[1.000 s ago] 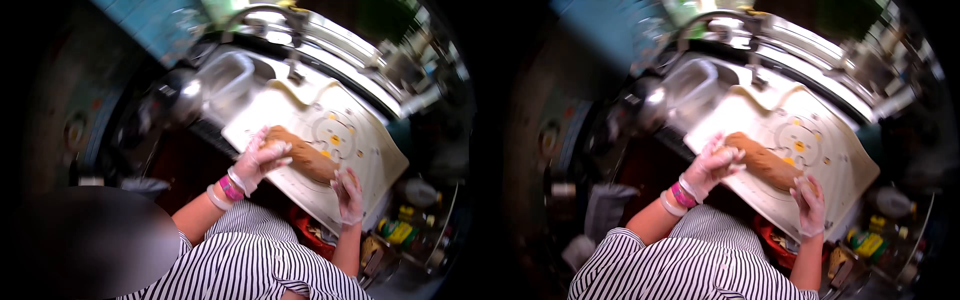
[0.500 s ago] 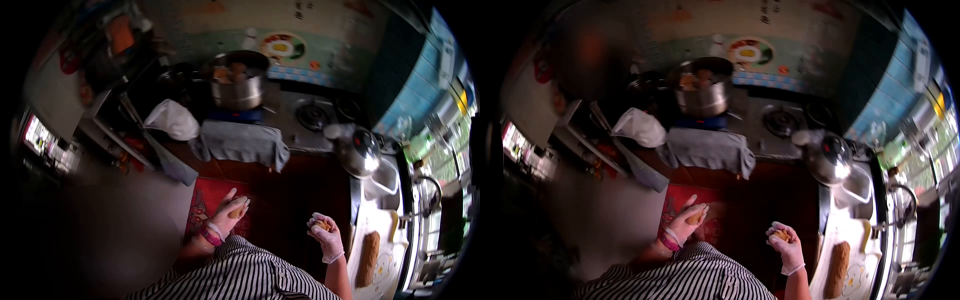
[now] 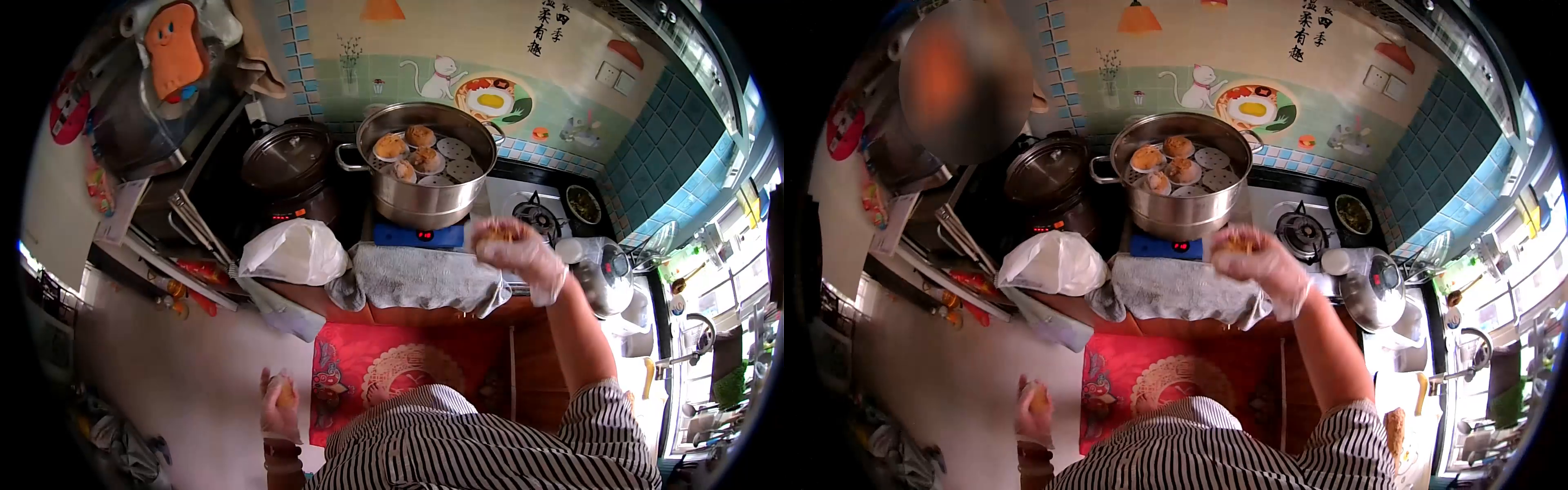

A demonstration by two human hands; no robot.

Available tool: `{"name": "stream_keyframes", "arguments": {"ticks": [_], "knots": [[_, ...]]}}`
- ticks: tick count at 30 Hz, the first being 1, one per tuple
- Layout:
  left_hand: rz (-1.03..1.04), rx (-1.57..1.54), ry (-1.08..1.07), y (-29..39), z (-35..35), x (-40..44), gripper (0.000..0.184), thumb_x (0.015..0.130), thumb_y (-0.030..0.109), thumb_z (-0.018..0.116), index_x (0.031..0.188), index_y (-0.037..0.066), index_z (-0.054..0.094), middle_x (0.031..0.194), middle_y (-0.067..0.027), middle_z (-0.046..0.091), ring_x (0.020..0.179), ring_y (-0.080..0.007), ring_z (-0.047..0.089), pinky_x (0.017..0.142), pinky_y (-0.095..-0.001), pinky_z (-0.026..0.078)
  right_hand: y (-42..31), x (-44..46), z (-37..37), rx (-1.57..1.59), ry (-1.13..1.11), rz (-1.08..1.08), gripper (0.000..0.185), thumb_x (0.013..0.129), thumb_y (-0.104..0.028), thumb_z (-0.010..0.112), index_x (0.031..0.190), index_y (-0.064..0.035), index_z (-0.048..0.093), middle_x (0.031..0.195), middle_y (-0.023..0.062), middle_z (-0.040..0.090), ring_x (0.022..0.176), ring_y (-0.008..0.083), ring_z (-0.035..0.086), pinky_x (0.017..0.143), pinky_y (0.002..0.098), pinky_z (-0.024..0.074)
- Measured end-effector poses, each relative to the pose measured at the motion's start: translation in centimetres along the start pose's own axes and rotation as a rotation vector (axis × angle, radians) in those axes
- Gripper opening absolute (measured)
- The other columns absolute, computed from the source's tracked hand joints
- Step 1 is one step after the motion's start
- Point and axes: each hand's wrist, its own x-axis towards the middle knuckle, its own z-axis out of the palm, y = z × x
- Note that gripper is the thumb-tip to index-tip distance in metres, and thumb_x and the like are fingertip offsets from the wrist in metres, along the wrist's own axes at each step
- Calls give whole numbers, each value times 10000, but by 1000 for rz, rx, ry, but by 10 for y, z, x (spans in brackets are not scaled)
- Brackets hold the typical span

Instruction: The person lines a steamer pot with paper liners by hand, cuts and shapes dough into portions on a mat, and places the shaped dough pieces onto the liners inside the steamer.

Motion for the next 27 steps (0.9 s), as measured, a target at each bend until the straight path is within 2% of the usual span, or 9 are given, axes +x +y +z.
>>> {"name": "stream_keyframes", "arguments": {"ticks": [4,6,8,11,14,17,19,23,27], "knots": [[42,-31,0,-1,37,23,586,942,25,629,1489,130,448,1230,-119,623,1127,-218,605,917,-325,520,-41,104,-44,-96,160,16,498,852,-222,836,1266,-43,626,1113,79,715,990,176,693,890,312,571],[41,-108,34,-11,58,30,593,947,11,622,1504,114,445,1219,-120,620,1121,-222,604,922,-327,533,-46,163,-70,-198,215,22,399,875,-203,798,1214,-51,653,1041,46,697,939,152,678,886,291,566],[20,-118,35,-19,82,32,599,953,10,619,1513,112,433,1218,-121,618,1109,-222,609,910,-328,541,-41,224,-105,-255,243,63,377,845,-166,828,1166,-50,668,1036,47,699,894,153,689,833,281,589],[32,-201,43,-40,112,40,603,964,17,616,1526,108,416,1213,-127,618,1083,-218,622,877,-327,555,-13,294,-139,-330,279,37,233,761,-126,853,933,-19,739,837,56,709,700,142,656,649,279,564],[59,-221,35,-55,133,41,570,980,48,616,1513,88,419,1196,-141,621,1030,-216,634,804,-324,562,15,340,-162,-609,362,72,270,731,-156,859,934,-25,738,847,59,718,687,143,651,630,294,547],[76,-240,40,-70,139,46,546,989,79,616,1501,73,425,1187,-149,631,992,-210,628,749,-316,548,29,358,-173,-698,388,84,353,687,-216,876,963,-40,745,887,98,737,763,196,687,717,334,558],[106,-202,53,-72,144,50,506,977,69,640,1463,65,496,1122,-101,696,1069,-215,674,909,-332,570,33,366,-176,-820,437,79,432,670,-289,870,997,-37,743,939,142,743,867,252,705,822,348,557],[96,-170,90,-71,156,57,498,982,73,630,1462,63,497,1121,-101,699,1052,-214,677,899,-335,572,39,370,-176,-934,430,43,492,684,-365,846,1031,-34,740,998,159,747,933,275,713,874,359,548],[94,-171,33,-73,165,68,504,992,78,614,1474,52,473,1116,-115,677,1002,-218,655,872,-341,550,13,354,-159,-1123,312,216,607,736,-495,810,1127,-39,726,1091,190,736,1016,303,705,943,365,531]]}}
